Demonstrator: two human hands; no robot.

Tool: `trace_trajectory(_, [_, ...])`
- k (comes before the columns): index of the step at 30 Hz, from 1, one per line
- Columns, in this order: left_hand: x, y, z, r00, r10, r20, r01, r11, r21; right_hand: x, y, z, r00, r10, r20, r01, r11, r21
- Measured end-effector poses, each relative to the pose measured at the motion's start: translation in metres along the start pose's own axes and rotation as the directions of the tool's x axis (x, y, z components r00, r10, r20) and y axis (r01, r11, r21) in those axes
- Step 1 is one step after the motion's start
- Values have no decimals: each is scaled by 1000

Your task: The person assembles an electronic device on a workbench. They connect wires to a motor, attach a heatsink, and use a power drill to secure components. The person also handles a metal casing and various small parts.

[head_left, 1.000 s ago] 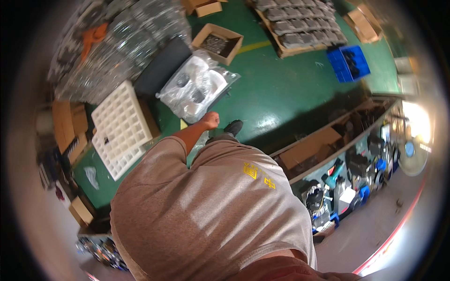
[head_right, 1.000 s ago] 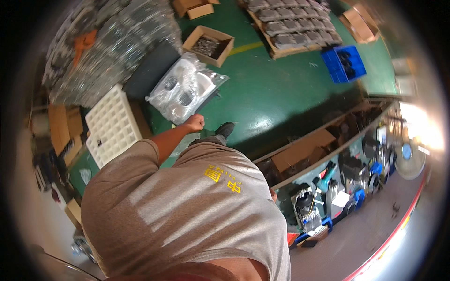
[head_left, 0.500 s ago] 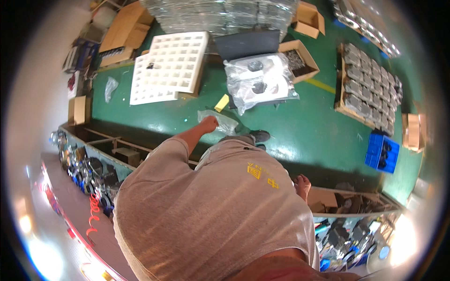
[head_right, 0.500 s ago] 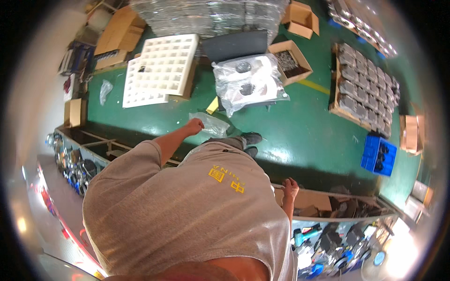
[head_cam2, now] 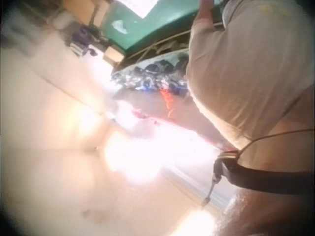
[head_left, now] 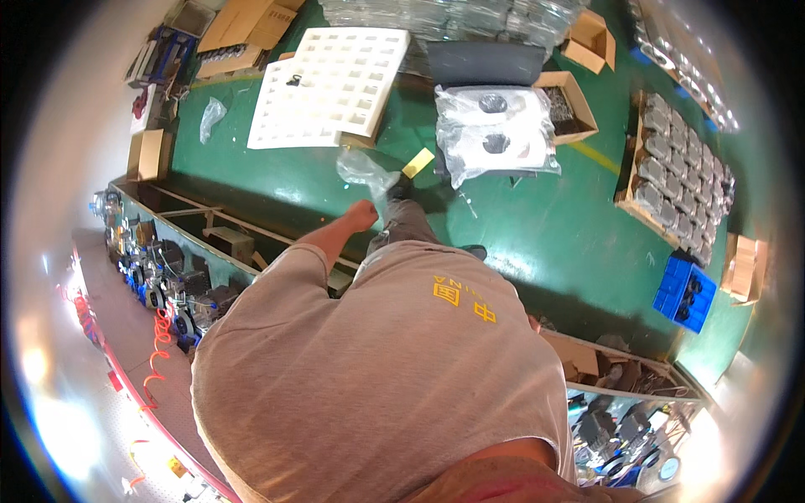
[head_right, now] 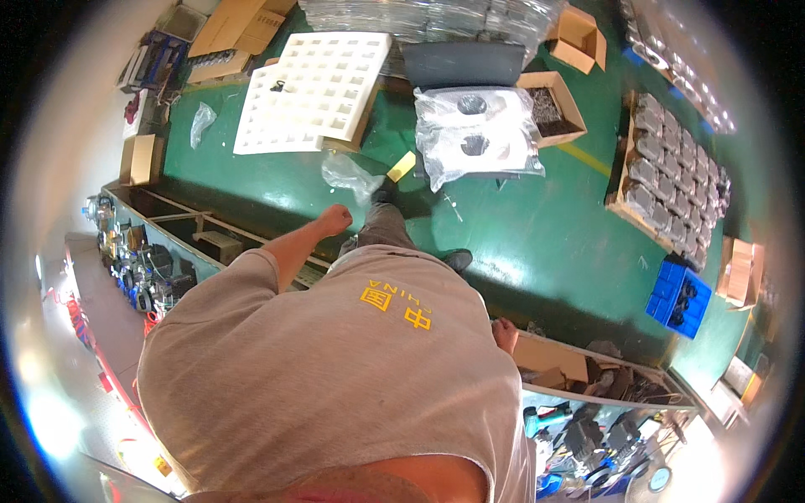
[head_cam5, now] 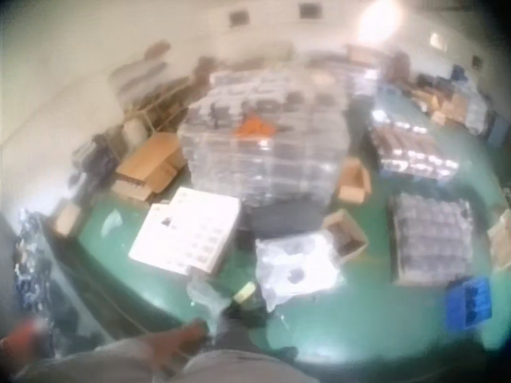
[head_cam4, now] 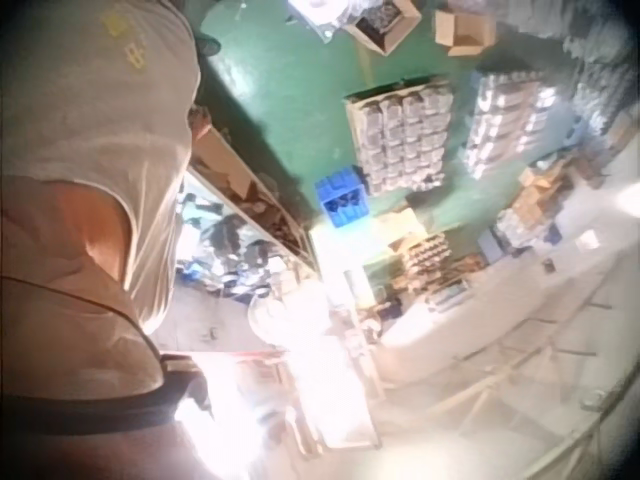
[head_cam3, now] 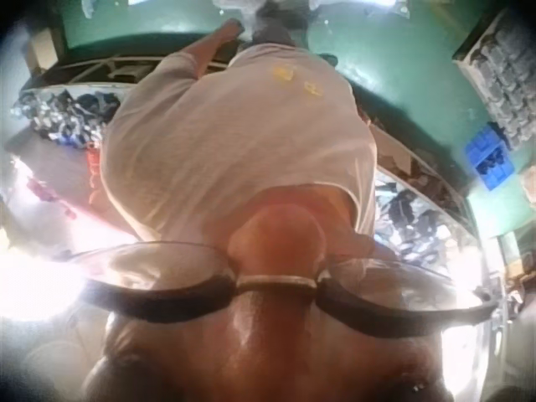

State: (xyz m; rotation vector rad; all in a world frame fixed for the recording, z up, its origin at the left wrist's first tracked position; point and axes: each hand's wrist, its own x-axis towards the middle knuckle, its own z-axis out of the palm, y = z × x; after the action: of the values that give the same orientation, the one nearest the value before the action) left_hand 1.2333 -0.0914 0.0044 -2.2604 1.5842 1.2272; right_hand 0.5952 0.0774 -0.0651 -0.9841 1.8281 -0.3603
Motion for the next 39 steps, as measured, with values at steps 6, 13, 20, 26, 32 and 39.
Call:
trace_trajectory(6, [61,-11,-63,994,55,-95,-64,993,-96,55,-93,74,992,59,108,-58,998,-13])
trace_trajectory(13, [197,-141,-174,946,-138,-293,43,950,-308,109,-319,186,960,198,198,-232,958,168])
trace_trajectory(20, [361,-256,-293,843,-401,-358,208,857,-471,128,-447,270,945,250,210,-270,960,69])
trace_trajectory(26, [489,-313,-344,725,-603,-334,-82,406,-910,131,-485,289,918,330,220,-322,944,-68])
trace_trajectory(32, [522,-288,-392,788,-599,-142,-131,63,-989,126,-488,290,897,407,174,-388,912,-133])
trace_trajectory(39, [557,-308,-353,348,-828,-440,-334,329,-883,133,-500,278,888,430,164,-399,897,-191])
